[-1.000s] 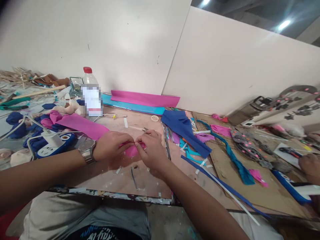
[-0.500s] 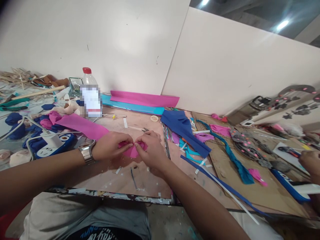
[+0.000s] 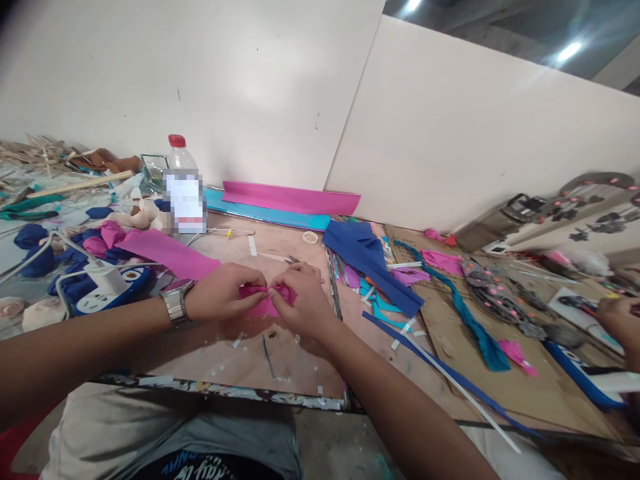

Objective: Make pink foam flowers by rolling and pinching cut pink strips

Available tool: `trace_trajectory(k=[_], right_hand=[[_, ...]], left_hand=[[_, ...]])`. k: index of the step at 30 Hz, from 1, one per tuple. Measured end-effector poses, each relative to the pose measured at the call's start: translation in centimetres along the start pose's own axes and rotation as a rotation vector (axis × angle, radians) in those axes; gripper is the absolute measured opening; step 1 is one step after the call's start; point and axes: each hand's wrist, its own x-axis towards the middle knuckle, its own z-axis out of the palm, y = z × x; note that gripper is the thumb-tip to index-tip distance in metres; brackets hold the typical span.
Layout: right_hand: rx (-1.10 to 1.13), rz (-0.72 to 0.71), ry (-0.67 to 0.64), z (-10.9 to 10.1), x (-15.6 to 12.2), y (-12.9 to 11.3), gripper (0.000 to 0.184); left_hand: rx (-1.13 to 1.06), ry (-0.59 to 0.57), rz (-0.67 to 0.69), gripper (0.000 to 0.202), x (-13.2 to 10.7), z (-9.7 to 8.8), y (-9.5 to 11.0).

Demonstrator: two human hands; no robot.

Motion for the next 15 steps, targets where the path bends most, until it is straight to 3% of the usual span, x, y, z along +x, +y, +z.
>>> trace_trajectory(k=[9,15], right_hand=[[-0.008,0.042,0.026,0.0,0.0,-0.2,0.008],[-0.010,0.042,0.052,0.0,0.0,0.3,0.009]], left_hand=[[-0.106,-0.010,0.000,0.018,0.1,-0.7,-0.1],[0.010,0.007,-0.033,0.018,0.3,-1.0,-0.7]])
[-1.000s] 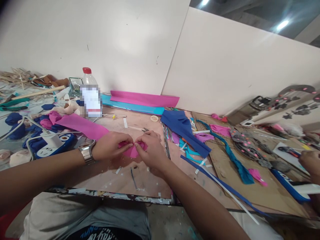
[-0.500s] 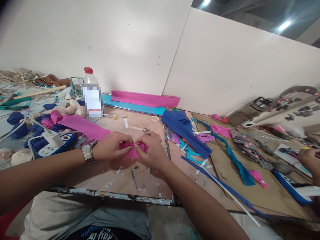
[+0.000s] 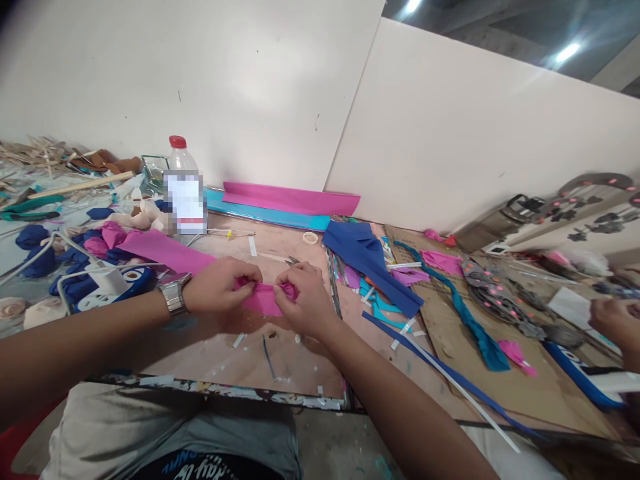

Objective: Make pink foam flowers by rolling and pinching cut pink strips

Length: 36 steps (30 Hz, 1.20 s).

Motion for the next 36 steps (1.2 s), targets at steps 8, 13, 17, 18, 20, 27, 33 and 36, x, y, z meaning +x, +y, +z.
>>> trace_trajectory(k=[8,13,17,18,20,27,33,36], right_hand=[[-0.029,0.009,0.113,-0.5,0.2,0.7,0.009],[-0.062,0.034,0.195,-0.7,0.3,1.4,0.008],[-0.066,0.053,0.218,-0.7,0.3,1.8,0.008],[-0.066,0.058,0.218,-0.7,0.3,1.9,0.008],[-0.073,0.071,0.217,-0.7,0.3,2.1,0.009],[-0.084,0.119,0.245,-0.6,0.6,2.8,0.010],[-0.047,0.115,0.231,-0.6,0.7,2.7,0.011],[-0.041,0.084,0.171,-0.3,0.6,2.5,0.012]], left_hand=[[0.127,0.038,-0.045,0.024,0.3,-0.2,-1.2],[0.175,0.098,-0.082,0.026,0.6,-0.4,-2.1],[0.149,0.129,-0.082,0.032,0.8,-0.6,-2.7],[0.152,0.137,-0.084,0.033,0.8,-0.6,-2.8],[0.174,0.148,-0.092,0.032,0.8,-0.7,-2.9],[0.223,0.194,-0.098,0.034,0.9,-0.5,-3.3],[0.195,0.199,-0.114,0.037,1.0,-0.5,-3.3],[0.150,0.142,-0.079,0.035,0.9,-0.6,-3.0]])
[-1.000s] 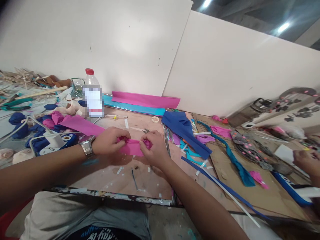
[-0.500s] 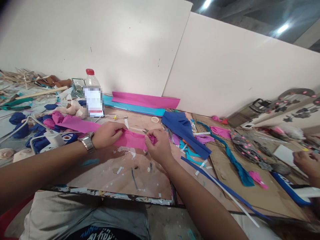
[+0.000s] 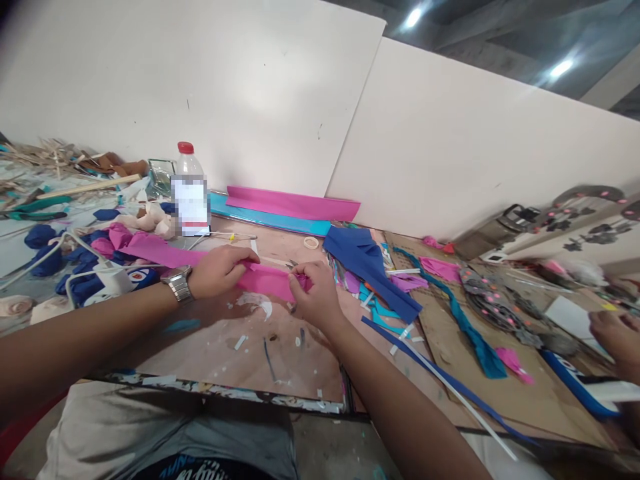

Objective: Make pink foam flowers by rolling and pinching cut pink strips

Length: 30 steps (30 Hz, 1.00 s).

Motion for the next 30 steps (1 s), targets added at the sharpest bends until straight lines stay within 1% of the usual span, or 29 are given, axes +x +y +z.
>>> trace_trajectory(k=[3,6,8,11,14,16,21,26,30], right_hand=[[0.008,-0.028,-0.072,0.4,-0.3,-0.4,0.014],[0.029,-0.066,-0.134,0.8,-0.6,-1.0,0.015],[0.041,-0.076,-0.155,0.9,-0.7,-1.4,0.014],[0.051,-0.083,-0.165,0.8,-0.7,-1.6,0.014],[0.049,-0.098,-0.171,0.6,-0.8,-1.8,0.014],[0.048,-0.122,-0.184,0.4,-0.8,-1.9,0.013],[0.026,-0.173,-0.210,0.2,-0.8,-2.2,0.007],[0.024,-0.186,-0.189,0.0,-0.8,-2.1,0.013],[0.029,-0.214,-0.198,0.0,-0.8,-1.9,0.005]], left_hand=[[-0.041,-0.063,0.083,0.031,-0.3,0.0,0.7],[-0.079,-0.123,0.168,0.033,-0.7,0.2,1.6],[-0.084,-0.155,0.196,0.033,-0.9,0.3,2.1],[-0.080,-0.188,0.178,0.030,-1.0,0.2,2.6],[-0.123,-0.224,0.145,0.027,-1.0,-0.1,2.9],[-0.151,-0.234,0.129,0.028,-1.1,-0.2,3.0],[-0.225,-0.260,0.155,0.033,-1.1,-0.1,2.9],[-0.250,-0.295,0.164,0.033,-0.9,-0.2,2.8],[-0.258,-0.326,0.138,0.036,-0.9,-0.3,2.8]])
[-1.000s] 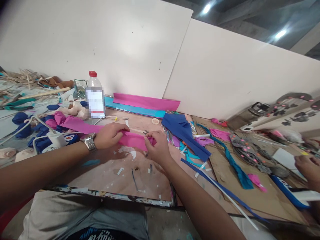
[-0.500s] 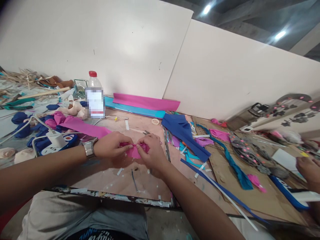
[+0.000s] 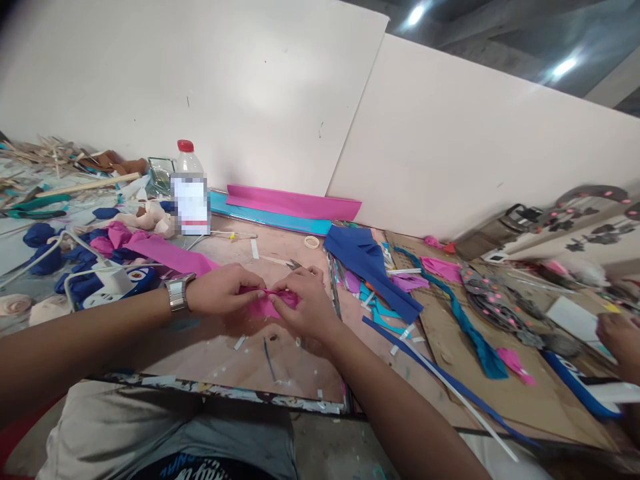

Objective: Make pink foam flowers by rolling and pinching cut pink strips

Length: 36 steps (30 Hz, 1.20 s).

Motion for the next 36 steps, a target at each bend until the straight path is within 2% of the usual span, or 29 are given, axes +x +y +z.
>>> trace_trajectory(k=[12,18,24,36], right_hand=[[-0.001,-0.077,0.051,0.62,-0.08,0.49,0.005],[-0.012,-0.058,0.078,0.73,-0.14,0.72,0.005],[-0.017,-0.106,0.095,0.59,-0.08,0.59,0.005],[-0.002,-0.103,0.131,0.56,-0.08,0.48,0.005]], left_hand=[[-0.021,0.002,-0.066,0.045,0.09,0.43,-0.25],[-0.012,0.016,-0.045,0.036,0.07,0.37,0.17],[0.000,0.059,-0.041,0.040,0.05,0.37,0.23],[-0.034,0.042,-0.042,0.034,0.11,0.10,0.23]])
